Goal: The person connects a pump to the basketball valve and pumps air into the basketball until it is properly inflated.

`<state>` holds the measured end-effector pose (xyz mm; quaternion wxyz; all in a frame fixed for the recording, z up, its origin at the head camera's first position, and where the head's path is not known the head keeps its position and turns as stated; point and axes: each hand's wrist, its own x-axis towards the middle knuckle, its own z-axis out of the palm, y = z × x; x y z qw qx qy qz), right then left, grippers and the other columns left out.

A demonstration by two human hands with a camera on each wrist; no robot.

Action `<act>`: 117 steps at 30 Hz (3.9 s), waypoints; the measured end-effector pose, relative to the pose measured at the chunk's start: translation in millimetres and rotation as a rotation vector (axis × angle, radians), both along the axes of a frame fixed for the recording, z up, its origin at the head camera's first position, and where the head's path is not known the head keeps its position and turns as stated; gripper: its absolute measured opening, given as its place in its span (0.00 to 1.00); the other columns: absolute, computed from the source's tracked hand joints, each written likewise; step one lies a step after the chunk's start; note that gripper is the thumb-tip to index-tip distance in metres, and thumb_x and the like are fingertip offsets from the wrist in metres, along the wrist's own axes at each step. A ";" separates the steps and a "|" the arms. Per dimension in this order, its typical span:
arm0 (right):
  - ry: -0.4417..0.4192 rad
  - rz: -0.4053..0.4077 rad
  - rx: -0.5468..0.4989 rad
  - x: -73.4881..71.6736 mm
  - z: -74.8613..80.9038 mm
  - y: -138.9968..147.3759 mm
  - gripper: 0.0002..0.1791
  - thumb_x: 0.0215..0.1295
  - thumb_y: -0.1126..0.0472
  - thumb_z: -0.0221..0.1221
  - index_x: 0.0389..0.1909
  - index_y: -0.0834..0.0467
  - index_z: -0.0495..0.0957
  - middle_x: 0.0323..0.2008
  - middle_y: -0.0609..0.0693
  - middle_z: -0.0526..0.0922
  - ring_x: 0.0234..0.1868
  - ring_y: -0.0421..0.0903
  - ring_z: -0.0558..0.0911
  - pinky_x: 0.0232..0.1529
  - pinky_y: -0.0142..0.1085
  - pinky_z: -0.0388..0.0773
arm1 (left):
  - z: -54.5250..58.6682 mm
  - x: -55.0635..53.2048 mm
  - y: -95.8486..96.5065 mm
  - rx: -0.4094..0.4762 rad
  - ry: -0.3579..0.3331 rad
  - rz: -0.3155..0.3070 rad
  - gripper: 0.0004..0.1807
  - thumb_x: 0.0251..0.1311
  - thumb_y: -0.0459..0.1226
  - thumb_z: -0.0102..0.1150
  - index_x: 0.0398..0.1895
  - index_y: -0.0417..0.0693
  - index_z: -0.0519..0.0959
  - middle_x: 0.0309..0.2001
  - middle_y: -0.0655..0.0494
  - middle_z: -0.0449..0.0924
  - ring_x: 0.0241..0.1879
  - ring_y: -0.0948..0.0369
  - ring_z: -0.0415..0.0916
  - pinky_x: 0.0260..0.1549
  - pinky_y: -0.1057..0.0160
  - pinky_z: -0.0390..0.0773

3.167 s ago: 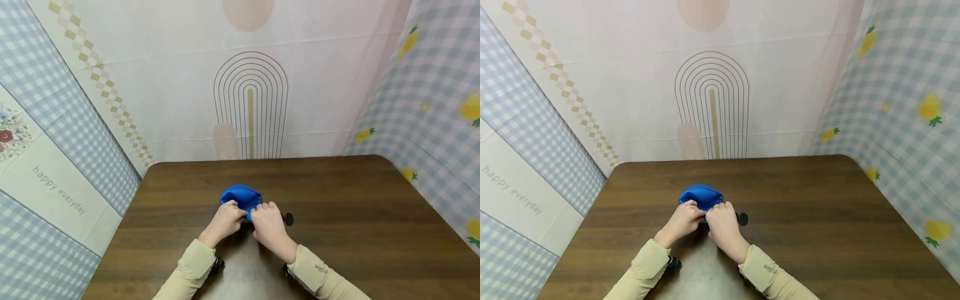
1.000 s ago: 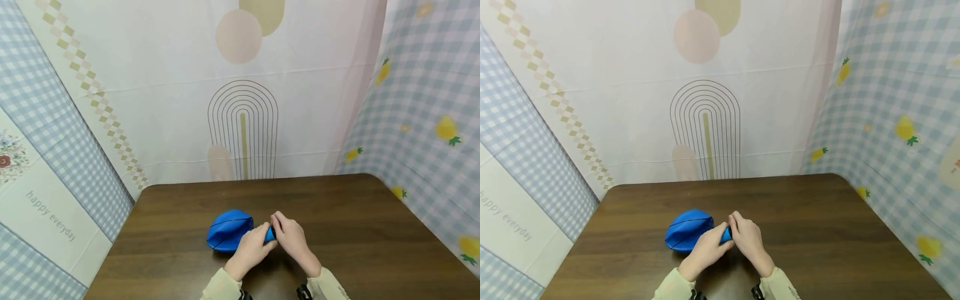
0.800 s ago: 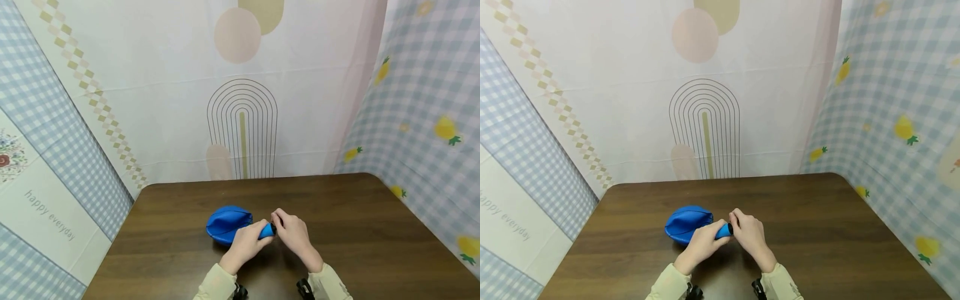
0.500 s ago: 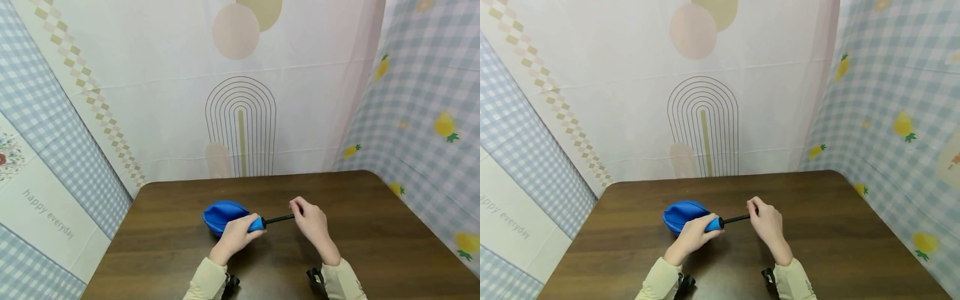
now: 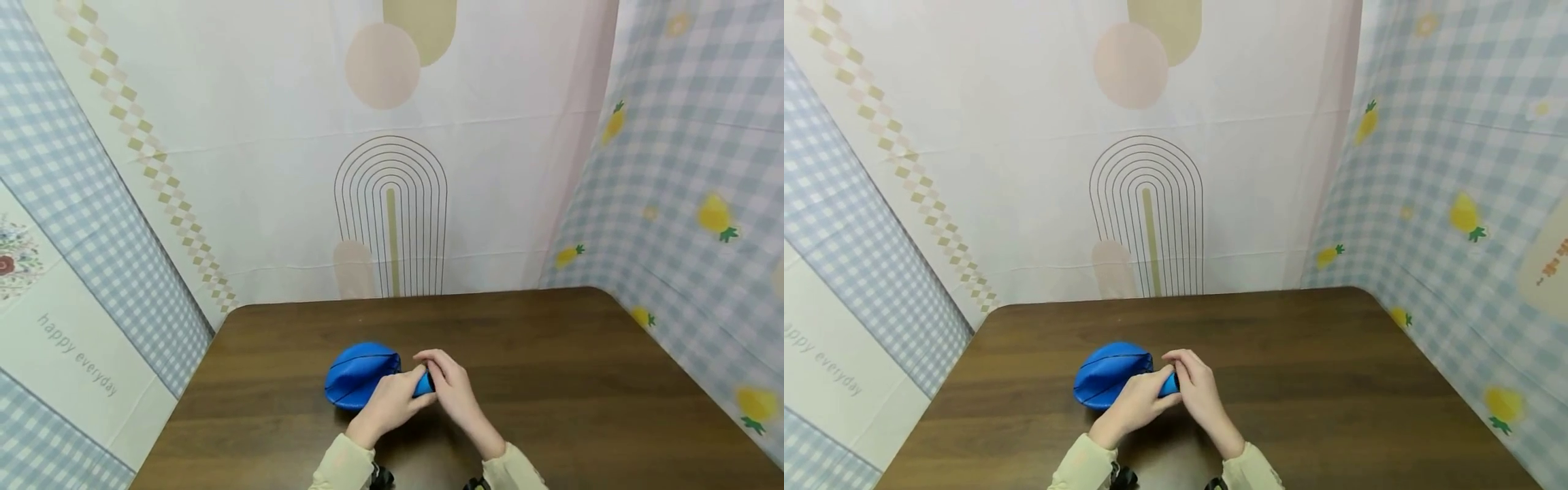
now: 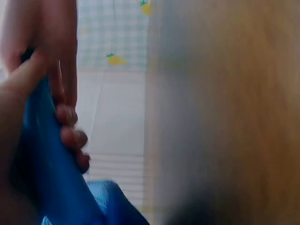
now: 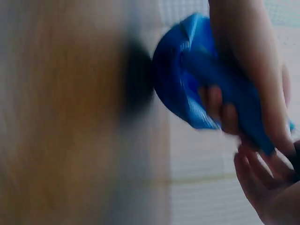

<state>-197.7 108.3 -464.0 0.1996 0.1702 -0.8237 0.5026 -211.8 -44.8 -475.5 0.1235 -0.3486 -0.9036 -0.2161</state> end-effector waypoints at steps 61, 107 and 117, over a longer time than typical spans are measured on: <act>0.007 -0.301 0.353 2.3 34.3 41.8 0.06 0.74 0.54 0.52 0.41 0.50 0.76 0.22 0.41 0.74 0.18 0.34 0.65 0.19 0.29 0.61 | 23.2 -8.8 -31.8 0.116 0.232 0.185 0.20 0.58 0.49 0.63 0.53 0.56 0.79 0.38 0.63 0.82 0.37 0.64 0.76 0.35 0.64 0.70; -0.027 -0.221 0.240 7.1 41.3 44.4 0.06 0.74 0.56 0.51 0.47 0.50 0.73 0.20 0.40 0.71 0.17 0.33 0.66 0.19 0.30 0.63 | 22.5 -11.4 -34.8 0.187 0.282 0.207 0.20 0.58 0.47 0.64 0.54 0.61 0.78 0.39 0.64 0.80 0.40 0.63 0.75 0.43 0.59 0.73; -0.068 -0.211 0.263 14.9 20.2 -2.7 0.14 0.77 0.57 0.46 0.56 0.61 0.63 0.33 0.56 0.79 0.18 0.37 0.69 0.20 0.30 0.66 | 16.9 -3.2 -12.2 0.084 0.412 0.193 0.19 0.61 0.50 0.59 0.54 0.59 0.76 0.39 0.62 0.79 0.39 0.63 0.73 0.41 0.61 0.69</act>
